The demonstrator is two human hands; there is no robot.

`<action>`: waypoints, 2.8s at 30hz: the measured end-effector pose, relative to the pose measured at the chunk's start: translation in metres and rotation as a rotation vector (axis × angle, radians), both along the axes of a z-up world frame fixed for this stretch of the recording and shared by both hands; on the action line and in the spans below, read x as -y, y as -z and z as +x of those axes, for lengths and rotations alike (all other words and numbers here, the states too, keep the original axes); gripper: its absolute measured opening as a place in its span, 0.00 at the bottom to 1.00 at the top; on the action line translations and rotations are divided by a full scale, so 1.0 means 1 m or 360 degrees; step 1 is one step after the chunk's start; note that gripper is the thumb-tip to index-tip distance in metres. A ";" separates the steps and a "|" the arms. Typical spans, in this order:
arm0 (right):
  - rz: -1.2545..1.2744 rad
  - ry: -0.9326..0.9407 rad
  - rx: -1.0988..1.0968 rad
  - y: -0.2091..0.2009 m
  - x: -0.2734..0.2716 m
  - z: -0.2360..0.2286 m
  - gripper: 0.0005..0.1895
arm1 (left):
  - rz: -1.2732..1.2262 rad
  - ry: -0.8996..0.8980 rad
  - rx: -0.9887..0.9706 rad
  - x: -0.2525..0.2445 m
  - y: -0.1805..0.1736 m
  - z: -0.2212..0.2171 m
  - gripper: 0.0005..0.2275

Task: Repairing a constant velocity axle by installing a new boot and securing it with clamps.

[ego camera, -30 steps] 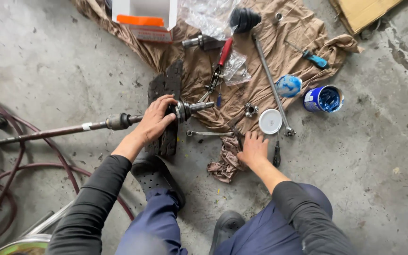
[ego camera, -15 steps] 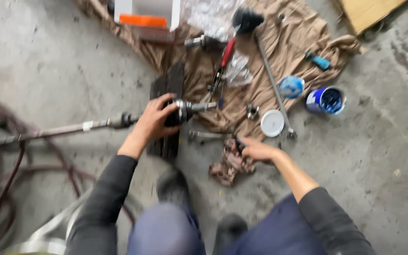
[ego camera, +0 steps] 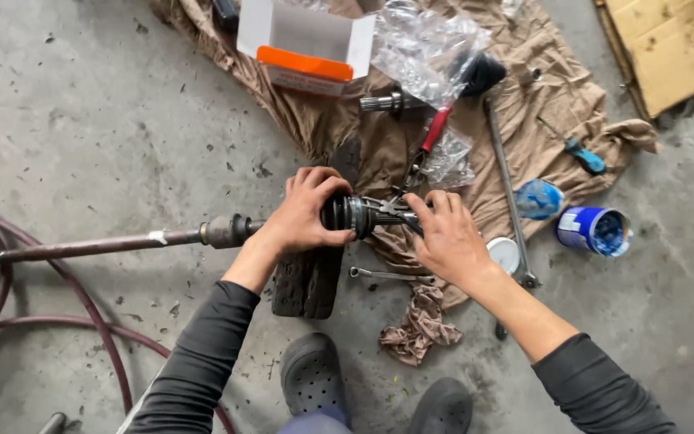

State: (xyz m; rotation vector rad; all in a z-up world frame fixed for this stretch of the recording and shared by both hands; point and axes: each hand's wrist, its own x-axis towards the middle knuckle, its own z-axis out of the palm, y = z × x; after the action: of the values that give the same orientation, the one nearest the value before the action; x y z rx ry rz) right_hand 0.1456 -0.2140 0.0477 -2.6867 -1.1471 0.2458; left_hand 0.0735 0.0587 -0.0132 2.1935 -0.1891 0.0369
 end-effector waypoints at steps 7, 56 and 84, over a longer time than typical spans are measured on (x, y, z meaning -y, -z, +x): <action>0.0139 0.0006 0.0108 0.016 -0.011 0.006 0.34 | -0.0008 -0.0011 -0.0154 -0.003 0.003 0.009 0.28; 0.0042 -0.0618 -0.1249 0.039 0.049 0.050 0.26 | 0.0245 0.0035 0.0520 0.024 -0.003 -0.038 0.30; -0.0338 -0.0407 -0.2543 0.057 0.018 0.073 0.30 | 0.0323 0.0122 0.0718 0.030 0.013 -0.057 0.26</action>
State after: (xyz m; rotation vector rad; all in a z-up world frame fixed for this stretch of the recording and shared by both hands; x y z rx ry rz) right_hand 0.2186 -0.2315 -0.0096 -1.4419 -0.7831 2.0546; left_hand 0.0163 0.0283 -0.0266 2.3502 -0.5499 0.4903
